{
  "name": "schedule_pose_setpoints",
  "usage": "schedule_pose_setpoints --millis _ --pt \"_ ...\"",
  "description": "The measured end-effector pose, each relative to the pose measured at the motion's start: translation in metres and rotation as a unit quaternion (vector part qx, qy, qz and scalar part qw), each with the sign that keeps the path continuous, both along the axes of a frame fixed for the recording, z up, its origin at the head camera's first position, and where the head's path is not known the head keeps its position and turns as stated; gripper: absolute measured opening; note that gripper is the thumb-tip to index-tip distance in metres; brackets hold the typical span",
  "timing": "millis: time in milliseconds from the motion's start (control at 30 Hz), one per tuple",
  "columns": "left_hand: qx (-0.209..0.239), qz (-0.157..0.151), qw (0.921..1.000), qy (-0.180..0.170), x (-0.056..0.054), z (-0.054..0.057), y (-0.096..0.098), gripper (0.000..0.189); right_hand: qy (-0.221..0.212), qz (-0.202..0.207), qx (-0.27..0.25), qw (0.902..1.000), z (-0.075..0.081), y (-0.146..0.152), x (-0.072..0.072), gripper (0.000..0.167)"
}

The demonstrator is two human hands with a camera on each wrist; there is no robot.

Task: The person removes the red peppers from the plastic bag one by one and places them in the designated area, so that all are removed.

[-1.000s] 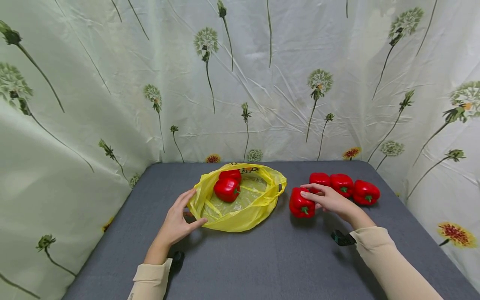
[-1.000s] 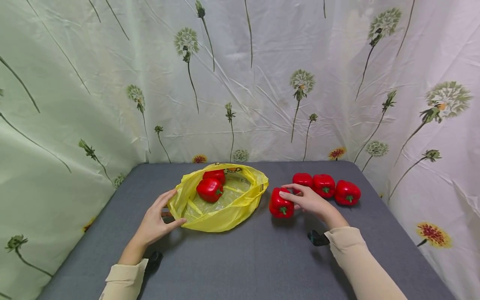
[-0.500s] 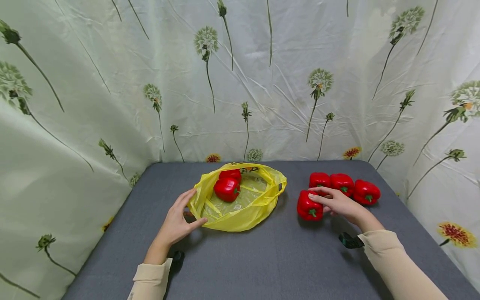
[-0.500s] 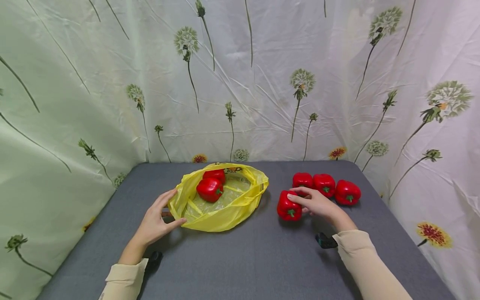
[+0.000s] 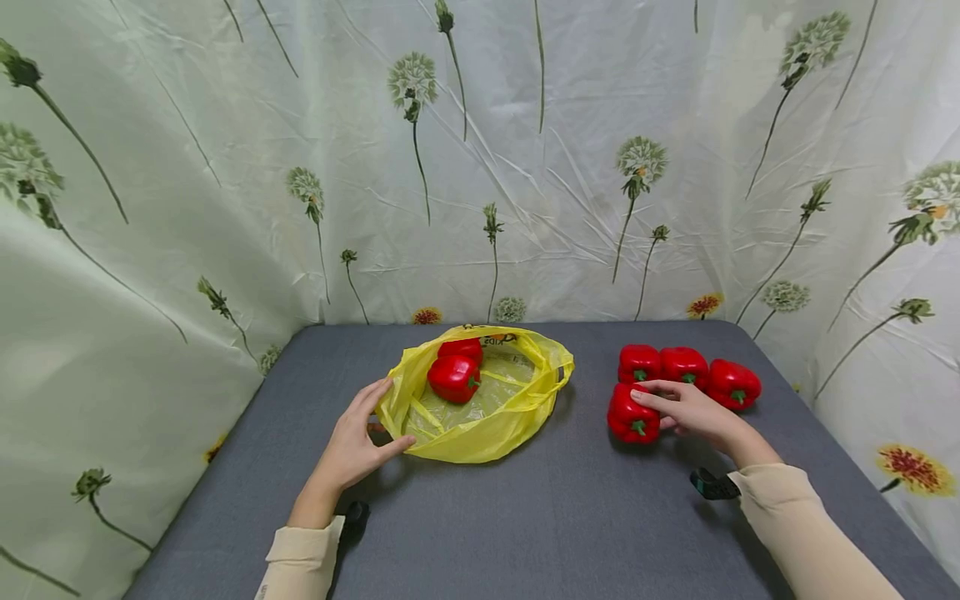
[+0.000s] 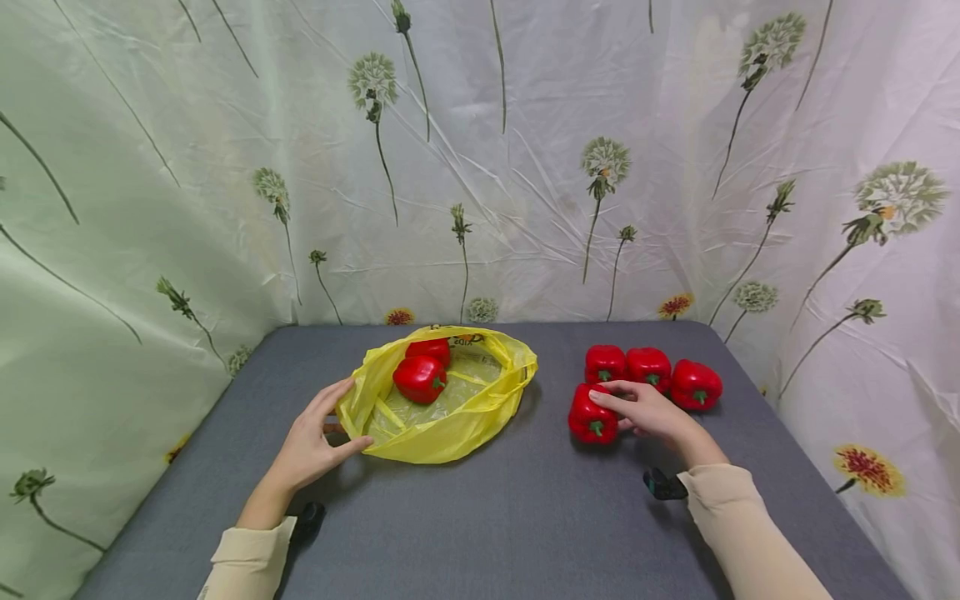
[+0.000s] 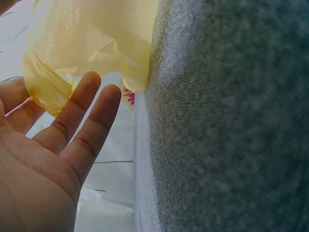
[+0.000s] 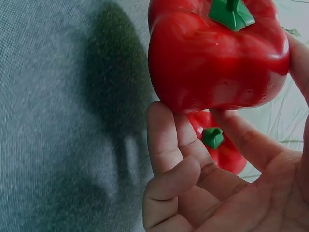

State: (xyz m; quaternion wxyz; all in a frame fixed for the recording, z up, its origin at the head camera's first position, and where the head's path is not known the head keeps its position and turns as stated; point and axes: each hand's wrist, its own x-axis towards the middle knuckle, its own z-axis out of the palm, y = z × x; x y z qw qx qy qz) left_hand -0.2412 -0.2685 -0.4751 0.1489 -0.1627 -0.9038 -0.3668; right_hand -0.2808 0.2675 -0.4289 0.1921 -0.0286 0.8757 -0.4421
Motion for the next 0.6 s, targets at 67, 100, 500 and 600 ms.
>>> schedule_pose_setpoints --millis 67,100,500,600 --pt "0.0 0.0 1.0 0.0 0.0 0.0 0.0 0.096 0.0 0.0 0.004 1.0 -0.001 0.002 0.0 0.086" --pt "-0.001 -0.001 1.0 0.0 0.0 0.0 0.0 0.095 0.0 -0.003 0.006 1.0 -0.001 0.003 0.0 0.086" --pt "0.0 -0.002 1.0 -0.001 0.0 0.0 0.0 0.095 -0.003 -0.021 0.037 0.9991 -0.005 0.012 -0.003 0.092" --pt "0.001 -0.001 1.0 -0.001 0.0 0.0 0.0 0.095 -0.007 -0.027 0.039 0.9989 -0.006 0.013 -0.002 0.092"
